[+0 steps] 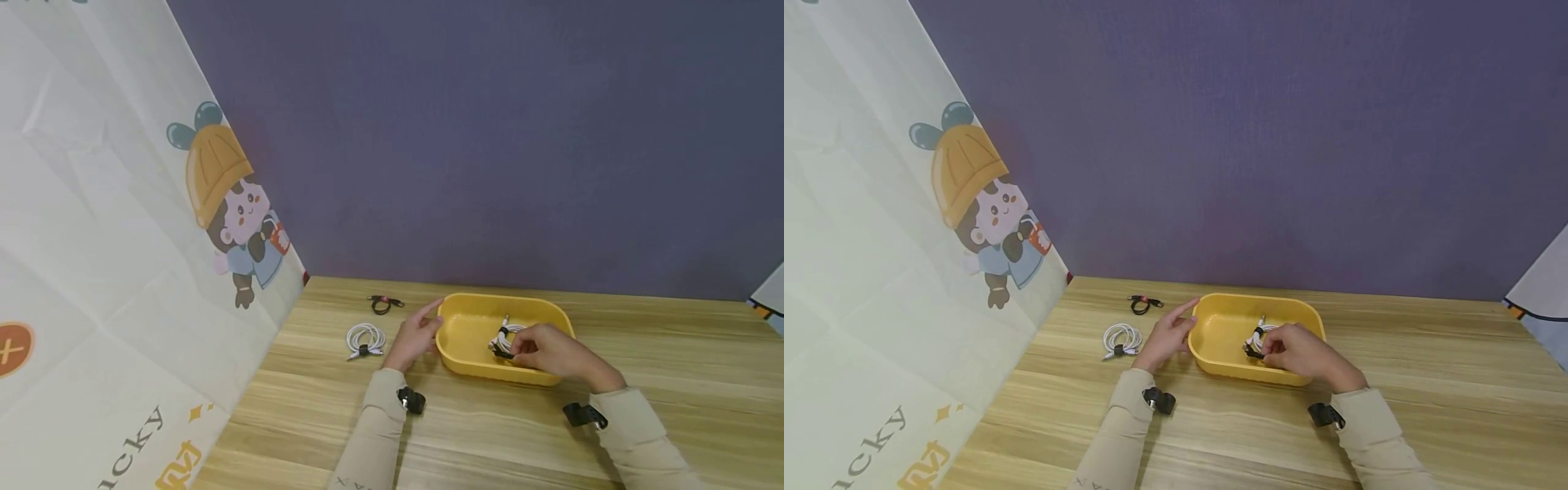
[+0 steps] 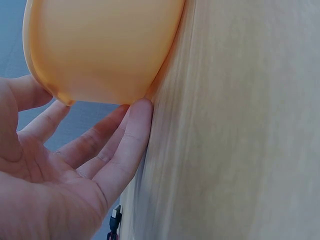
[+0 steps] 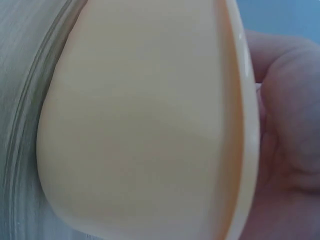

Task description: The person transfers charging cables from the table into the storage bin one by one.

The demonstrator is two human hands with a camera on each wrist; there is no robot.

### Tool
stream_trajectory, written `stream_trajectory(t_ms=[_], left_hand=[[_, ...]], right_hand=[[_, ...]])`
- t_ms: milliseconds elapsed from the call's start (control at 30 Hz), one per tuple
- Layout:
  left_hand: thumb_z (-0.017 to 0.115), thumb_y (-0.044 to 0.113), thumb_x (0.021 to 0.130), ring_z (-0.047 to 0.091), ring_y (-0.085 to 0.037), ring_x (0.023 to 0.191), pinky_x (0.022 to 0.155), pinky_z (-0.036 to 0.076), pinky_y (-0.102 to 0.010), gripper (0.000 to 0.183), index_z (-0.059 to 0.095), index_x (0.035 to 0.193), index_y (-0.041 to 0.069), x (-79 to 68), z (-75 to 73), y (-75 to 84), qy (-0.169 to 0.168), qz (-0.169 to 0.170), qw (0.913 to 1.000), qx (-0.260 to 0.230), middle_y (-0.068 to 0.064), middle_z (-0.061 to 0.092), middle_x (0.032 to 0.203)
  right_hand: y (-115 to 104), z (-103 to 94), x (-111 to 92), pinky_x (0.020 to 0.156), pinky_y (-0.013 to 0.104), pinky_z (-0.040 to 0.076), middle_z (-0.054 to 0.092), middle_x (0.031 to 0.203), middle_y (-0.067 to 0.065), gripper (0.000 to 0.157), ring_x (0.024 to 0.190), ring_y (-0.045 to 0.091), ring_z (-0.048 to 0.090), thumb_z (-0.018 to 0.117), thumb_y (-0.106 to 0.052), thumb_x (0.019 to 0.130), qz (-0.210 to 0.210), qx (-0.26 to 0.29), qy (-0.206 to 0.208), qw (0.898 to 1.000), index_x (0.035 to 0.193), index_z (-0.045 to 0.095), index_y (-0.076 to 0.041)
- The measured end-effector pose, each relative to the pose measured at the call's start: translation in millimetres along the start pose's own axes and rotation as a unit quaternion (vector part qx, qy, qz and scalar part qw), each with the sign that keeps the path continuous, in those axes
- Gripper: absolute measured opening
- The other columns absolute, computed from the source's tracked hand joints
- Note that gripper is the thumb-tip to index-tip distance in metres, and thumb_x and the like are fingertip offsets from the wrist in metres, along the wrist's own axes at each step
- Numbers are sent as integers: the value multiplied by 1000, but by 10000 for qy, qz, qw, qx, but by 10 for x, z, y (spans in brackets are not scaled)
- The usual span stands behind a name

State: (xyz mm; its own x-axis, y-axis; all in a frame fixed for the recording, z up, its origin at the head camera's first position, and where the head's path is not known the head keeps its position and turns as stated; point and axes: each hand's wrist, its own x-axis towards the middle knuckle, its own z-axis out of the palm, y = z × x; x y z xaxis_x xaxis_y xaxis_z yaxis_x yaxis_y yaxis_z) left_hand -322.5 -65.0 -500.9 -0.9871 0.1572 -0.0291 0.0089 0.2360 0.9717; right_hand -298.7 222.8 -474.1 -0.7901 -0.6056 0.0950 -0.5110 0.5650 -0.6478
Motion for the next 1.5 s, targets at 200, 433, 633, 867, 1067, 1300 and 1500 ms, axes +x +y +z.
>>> stream_trajectory(t_ms=[200,433,633,867,1067,1300,1500], left_hand=[[55,29,98,69,-25,85,64,63,-31,43,48,139,40,1,1,-10,15,-65,10000,-1,-19,64,115],[55,27,98,69,-24,84,64,63,-31,43,49,139,40,6,10,-22,40,-57,10000,-46,-19,65,114],[55,28,98,69,-25,85,66,63,-32,42,48,138,42,3,7,-1,17,-42,10000,-69,-19,64,116],[55,28,98,70,-29,87,65,63,-34,43,48,140,39,2,6,-12,8,1,10000,-85,-20,65,117],[55,28,98,70,-29,89,64,63,-33,44,48,140,38,-7,-7,-27,-41,9,10000,-82,-20,64,119],[56,28,98,69,-29,91,64,63,-33,44,48,140,37,-33,-32,-29,-75,35,9999,-92,-19,65,119],[56,28,98,70,-29,91,64,63,-32,44,48,139,39,-61,-56,-38,-133,15,9999,-107,-20,64,119]], right_hand=[[-9,16,7,58,20,51,65,76,-3,4,67,1,56,71,-11,86,39,10,-60,10000,84,68,-9],[-27,22,11,59,20,54,68,78,-2,8,69,2,60,71,-7,85,-165,85,-202,9996,81,69,-13],[-19,8,45,60,19,54,69,79,-2,18,70,1,60,70,-1,84,-346,-114,-363,9987,78,69,-18],[-12,3,128,62,18,54,68,77,-9,24,71,-1,60,67,3,83,-480,-247,-676,9963,76,71,-19],[-45,15,187,58,17,50,66,71,-12,23,65,-3,56,70,1,79,-318,-374,-882,9949,72,71,-21],[-108,63,189,58,18,49,65,72,-12,21,66,0,55,71,-3,81,-28,-357,-1020,9941,71,73,-21],[-123,103,169,60,18,50,67,72,-14,20,67,-1,56,72,-7,82,93,-495,-1015,9936,72,75,-24]])
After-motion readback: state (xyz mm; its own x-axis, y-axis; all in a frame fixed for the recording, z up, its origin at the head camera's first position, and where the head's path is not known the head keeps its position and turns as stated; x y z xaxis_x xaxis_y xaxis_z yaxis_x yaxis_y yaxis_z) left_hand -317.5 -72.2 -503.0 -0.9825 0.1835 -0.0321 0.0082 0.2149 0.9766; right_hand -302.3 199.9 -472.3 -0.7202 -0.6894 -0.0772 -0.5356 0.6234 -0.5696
